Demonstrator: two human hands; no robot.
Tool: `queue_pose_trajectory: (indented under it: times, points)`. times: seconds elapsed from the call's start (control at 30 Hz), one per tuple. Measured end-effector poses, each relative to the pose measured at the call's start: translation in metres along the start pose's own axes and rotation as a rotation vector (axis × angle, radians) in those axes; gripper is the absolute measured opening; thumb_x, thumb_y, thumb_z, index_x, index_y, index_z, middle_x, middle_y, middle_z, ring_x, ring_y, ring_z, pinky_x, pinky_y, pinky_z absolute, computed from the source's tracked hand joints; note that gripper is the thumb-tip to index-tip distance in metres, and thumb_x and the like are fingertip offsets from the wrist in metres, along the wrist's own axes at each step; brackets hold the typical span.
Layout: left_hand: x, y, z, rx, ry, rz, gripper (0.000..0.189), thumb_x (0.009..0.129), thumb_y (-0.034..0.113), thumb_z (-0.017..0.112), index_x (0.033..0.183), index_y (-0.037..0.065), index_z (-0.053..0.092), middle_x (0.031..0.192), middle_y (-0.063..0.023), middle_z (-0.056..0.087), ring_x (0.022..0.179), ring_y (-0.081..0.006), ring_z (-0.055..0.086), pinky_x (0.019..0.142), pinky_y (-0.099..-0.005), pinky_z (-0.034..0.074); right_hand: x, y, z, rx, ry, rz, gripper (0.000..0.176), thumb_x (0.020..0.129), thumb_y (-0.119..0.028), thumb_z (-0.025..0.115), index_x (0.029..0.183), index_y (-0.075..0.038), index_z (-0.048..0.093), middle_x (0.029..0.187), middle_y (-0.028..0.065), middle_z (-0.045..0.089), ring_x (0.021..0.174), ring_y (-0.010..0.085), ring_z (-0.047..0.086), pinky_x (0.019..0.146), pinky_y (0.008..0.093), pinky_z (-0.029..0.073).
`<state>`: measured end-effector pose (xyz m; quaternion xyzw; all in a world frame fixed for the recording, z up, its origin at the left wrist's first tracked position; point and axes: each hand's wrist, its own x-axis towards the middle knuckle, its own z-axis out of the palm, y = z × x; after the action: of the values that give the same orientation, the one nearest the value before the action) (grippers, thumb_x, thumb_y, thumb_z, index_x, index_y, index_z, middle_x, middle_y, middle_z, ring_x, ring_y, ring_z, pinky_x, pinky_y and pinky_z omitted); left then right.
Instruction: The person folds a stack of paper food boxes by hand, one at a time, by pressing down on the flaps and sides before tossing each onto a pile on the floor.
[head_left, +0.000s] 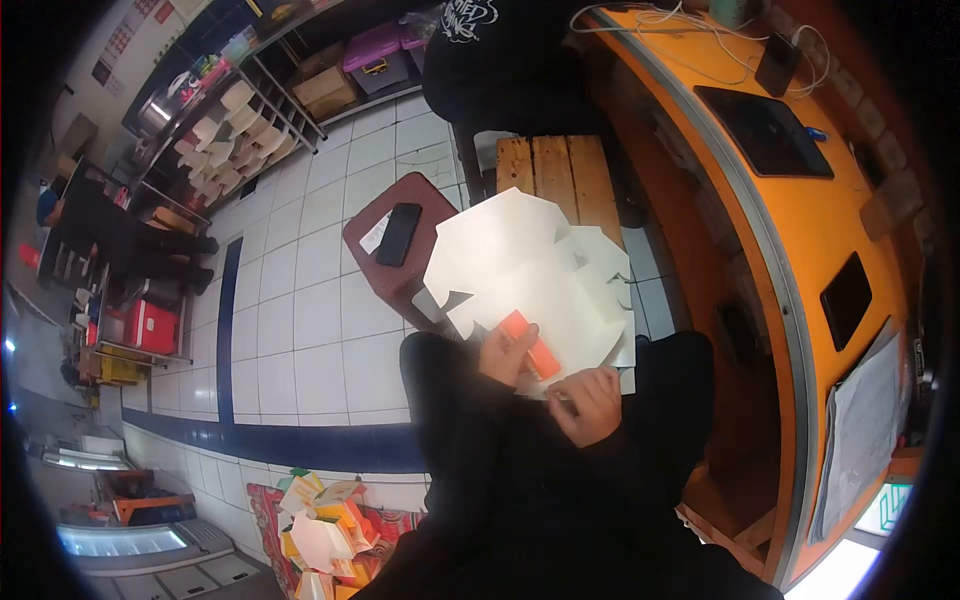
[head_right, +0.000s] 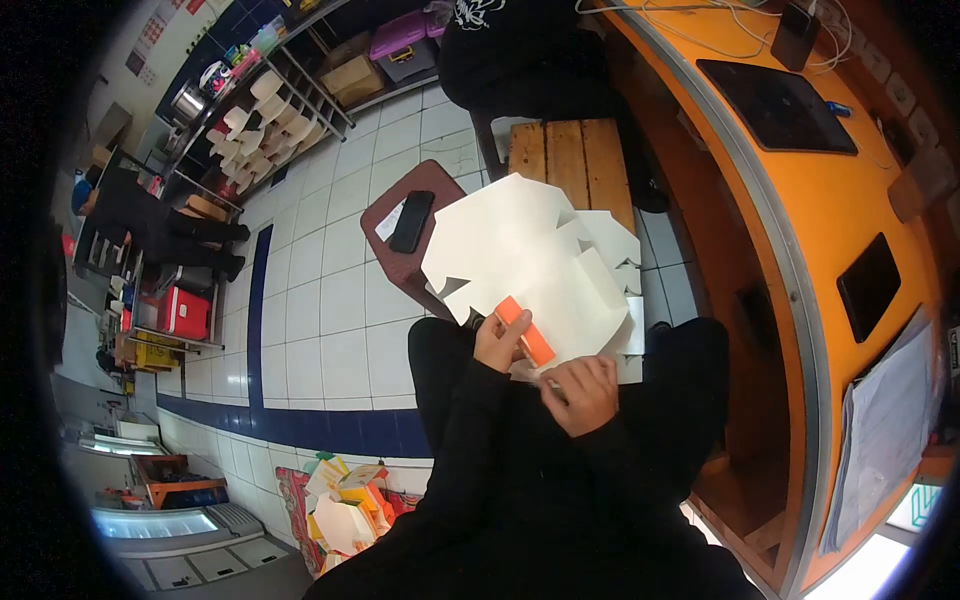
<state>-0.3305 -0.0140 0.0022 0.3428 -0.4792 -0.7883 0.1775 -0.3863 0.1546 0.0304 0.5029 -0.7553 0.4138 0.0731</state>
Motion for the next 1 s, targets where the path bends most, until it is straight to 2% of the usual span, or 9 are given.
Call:
queue_pose_trajectory:
  times: [0.27, 0.37, 0.47, 0.53, 0.57, 0.63, 0.77, 0.93, 1.0]
  points:
    - [0.008, -0.040, 0.001, 0.072, -0.010, 0.045, 0.039, 0.092, 0.025, 0.068, 0.116, 0.000, 0.050, 0.097, -0.0082, 0.063, 0.076, -0.0149, 0.065, 0.062, -0.0281, 0.056, -0.001, -0.002, 0.015, -0.050, 0.106, 0.349, 0.014, 0.078, -0.011, 0.070, 0.078, -0.008, 0.056, 0.072, 0.0035, 0.058, 0.077, 0.0244, 0.057, 0.077, 0.0381, 0.039]
    - [0.012, -0.053, -0.002, 0.270, -0.102, 0.103, 0.037, 0.089, 0.030, 0.071, 0.096, 0.001, 0.047, 0.079, -0.0057, 0.058, 0.065, -0.0119, 0.059, 0.055, -0.0248, 0.048, -0.004, 0.002, 0.018, -0.082, 0.049, 0.365, 0.014, 0.080, -0.011, 0.069, 0.079, -0.007, 0.056, 0.072, 0.0047, 0.058, 0.078, 0.0247, 0.057, 0.076, 0.0377, 0.040]
    - [0.015, -0.055, -0.009, 0.307, -0.201, 0.055, 0.042, 0.092, 0.034, 0.066, 0.104, -0.002, 0.049, 0.086, -0.0104, 0.061, 0.073, -0.0153, 0.063, 0.062, -0.0296, 0.052, -0.006, 0.008, 0.025, 0.019, 0.045, 0.435, 0.013, 0.081, -0.009, 0.068, 0.081, -0.006, 0.055, 0.073, 0.0066, 0.059, 0.080, 0.0270, 0.059, 0.074, 0.0384, 0.044]
    - [0.007, -0.044, -0.007, -0.159, -0.247, -0.120, 0.050, 0.094, 0.038, 0.063, 0.118, -0.003, 0.047, 0.115, -0.0143, 0.058, 0.104, -0.0229, 0.061, 0.086, -0.0390, 0.054, -0.008, 0.010, 0.024, 0.135, 0.073, 0.500, 0.013, 0.081, -0.006, 0.068, 0.082, -0.006, 0.055, 0.074, 0.0076, 0.060, 0.081, 0.0291, 0.060, 0.073, 0.0392, 0.046]
    - [0.009, -0.041, -0.011, -0.159, -0.247, -0.120, 0.050, 0.094, 0.038, 0.063, 0.118, -0.003, 0.047, 0.115, -0.0143, 0.058, 0.104, -0.0229, 0.061, 0.086, -0.0390, 0.054, -0.006, 0.012, 0.023, 0.199, -0.011, 0.567, 0.013, 0.081, -0.005, 0.067, 0.084, -0.005, 0.055, 0.075, 0.0090, 0.061, 0.079, 0.0304, 0.062, 0.070, 0.0405, 0.048]
    - [0.021, -0.043, -0.028, -0.348, -0.019, -0.251, 0.058, 0.093, 0.042, 0.062, 0.126, -0.002, 0.045, 0.121, -0.0159, 0.056, 0.113, -0.0276, 0.057, 0.096, -0.0458, 0.049, -0.004, 0.014, 0.025, 0.265, -0.089, 0.633, 0.014, 0.080, -0.005, 0.067, 0.086, -0.004, 0.054, 0.076, 0.0103, 0.062, 0.077, 0.0317, 0.064, 0.067, 0.0418, 0.049]
    - [0.077, -0.112, -0.098, 0.226, 0.182, 0.062, 0.047, 0.090, 0.034, 0.068, 0.122, 0.001, 0.055, 0.116, -0.0139, 0.059, 0.103, -0.0269, 0.062, 0.082, -0.0391, 0.056, -0.009, 0.016, 0.047, 0.266, -0.259, 0.718, 0.014, 0.082, -0.010, 0.066, 0.091, -0.005, 0.057, 0.080, 0.0135, 0.065, 0.076, 0.0334, 0.065, 0.067, 0.0441, 0.050]
    - [0.052, -0.069, -0.076, 0.418, 0.333, -0.008, 0.032, 0.085, 0.027, 0.075, 0.101, -0.001, 0.071, 0.074, -0.0017, 0.066, 0.072, -0.0132, 0.064, 0.064, -0.0275, 0.053, -0.009, 0.022, 0.079, 0.082, -0.380, 0.662, 0.017, 0.084, -0.017, 0.063, 0.097, -0.006, 0.060, 0.086, 0.0147, 0.066, 0.081, 0.0343, 0.065, 0.072, 0.0457, 0.050]
    - [0.045, -0.077, -0.068, 0.427, 0.366, 0.221, 0.033, 0.086, 0.024, 0.073, 0.106, -0.003, 0.070, 0.071, -0.0032, 0.066, 0.059, -0.0103, 0.060, 0.057, -0.0248, 0.049, -0.009, 0.026, 0.090, 0.083, -0.382, 0.676, 0.024, 0.084, -0.022, 0.063, 0.103, -0.007, 0.062, 0.090, 0.0170, 0.066, 0.085, 0.0366, 0.064, 0.074, 0.0461, 0.050]
